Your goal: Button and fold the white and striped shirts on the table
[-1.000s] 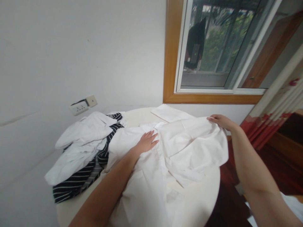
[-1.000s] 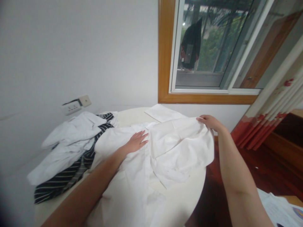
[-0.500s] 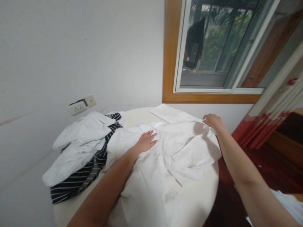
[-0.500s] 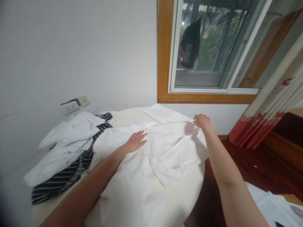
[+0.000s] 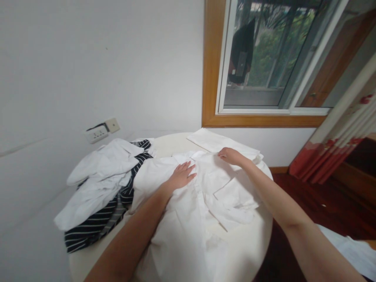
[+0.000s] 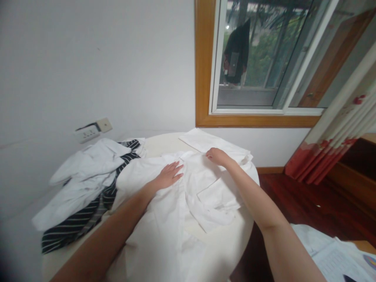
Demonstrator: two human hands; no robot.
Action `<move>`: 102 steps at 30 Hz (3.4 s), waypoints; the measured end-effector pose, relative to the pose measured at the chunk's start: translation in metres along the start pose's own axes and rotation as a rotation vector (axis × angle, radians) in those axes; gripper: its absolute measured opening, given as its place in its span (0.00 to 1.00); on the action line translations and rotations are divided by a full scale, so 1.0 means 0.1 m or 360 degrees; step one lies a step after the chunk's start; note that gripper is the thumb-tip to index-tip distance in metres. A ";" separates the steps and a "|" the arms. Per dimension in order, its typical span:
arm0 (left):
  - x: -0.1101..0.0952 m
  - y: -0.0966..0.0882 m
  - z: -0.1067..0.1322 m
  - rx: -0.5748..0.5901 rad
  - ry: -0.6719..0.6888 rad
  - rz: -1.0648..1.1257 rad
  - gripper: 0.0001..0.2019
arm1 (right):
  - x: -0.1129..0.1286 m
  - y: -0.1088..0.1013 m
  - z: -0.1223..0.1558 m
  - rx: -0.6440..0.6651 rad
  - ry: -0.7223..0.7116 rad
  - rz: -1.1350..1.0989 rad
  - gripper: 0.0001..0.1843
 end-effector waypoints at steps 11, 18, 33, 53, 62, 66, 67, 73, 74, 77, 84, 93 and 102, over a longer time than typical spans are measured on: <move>-0.01 -0.02 0.01 -0.0011 0.0009 -0.0006 0.28 | 0.18 0.44 -0.19 0.0213 0.0118 0.0297 0.18; -0.03 -0.12 0.04 -0.0097 0.0016 0.0021 0.26 | 0.20 0.26 -0.57 -0.0030 0.0264 0.0329 0.20; -0.08 -0.17 0.06 0.0027 -0.0019 0.0067 0.27 | 0.01 0.54 -1.00 -0.0010 0.0477 0.0161 0.17; 0.16 -0.37 -0.03 -0.0222 -0.0265 0.0084 0.17 | 0.79 0.83 -0.90 -0.0021 0.0067 -0.0129 0.20; 0.40 -0.27 -0.32 -0.0074 -0.0436 0.0121 0.18 | 0.77 1.03 -0.79 -0.0058 0.0160 -0.0173 0.25; 0.43 -0.25 -0.43 -0.0044 -0.0535 0.0074 0.16 | 0.79 1.01 -0.77 -0.0123 0.0177 -0.0157 0.24; 0.41 -0.25 -0.42 -0.0053 -0.0567 0.0054 0.15 | 0.80 1.01 -0.76 -0.0144 0.0170 -0.0141 0.23; 0.31 -0.27 -0.32 -0.0231 -0.0648 -0.0066 0.11 | 0.87 1.00 -0.74 -0.0228 0.0153 -0.0090 0.21; 0.31 -0.26 -0.32 -0.0229 -0.0636 -0.0055 0.11 | 0.87 1.00 -0.74 -0.0235 0.0155 -0.0092 0.20; 0.33 -0.23 -0.33 -0.0226 -0.0643 -0.0009 0.09 | 0.85 0.99 -0.75 -0.0248 0.0168 -0.0103 0.19; 0.39 -0.17 -0.37 -0.0231 -0.0654 0.0072 0.09 | 0.74 0.99 -0.81 -0.0257 0.0137 -0.0297 0.17; 0.45 -0.14 -0.37 -0.0199 -0.0747 0.0147 0.08 | 0.66 0.96 -0.82 -0.0376 0.0039 -0.0473 0.13; 0.59 -0.14 -0.34 -0.0297 -0.0919 0.0262 0.13 | 0.66 0.92 -0.81 -0.0385 -0.0011 -0.0492 0.11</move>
Point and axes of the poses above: each hand's wrist, its own z-axis away from the middle knuckle, its own y-axis out of the palm, x = y × z, the point moved 9 cm from there along -z, towards the middle knuckle, and after that the axes turned 11 degrees about -z, right-handed, at the moved point
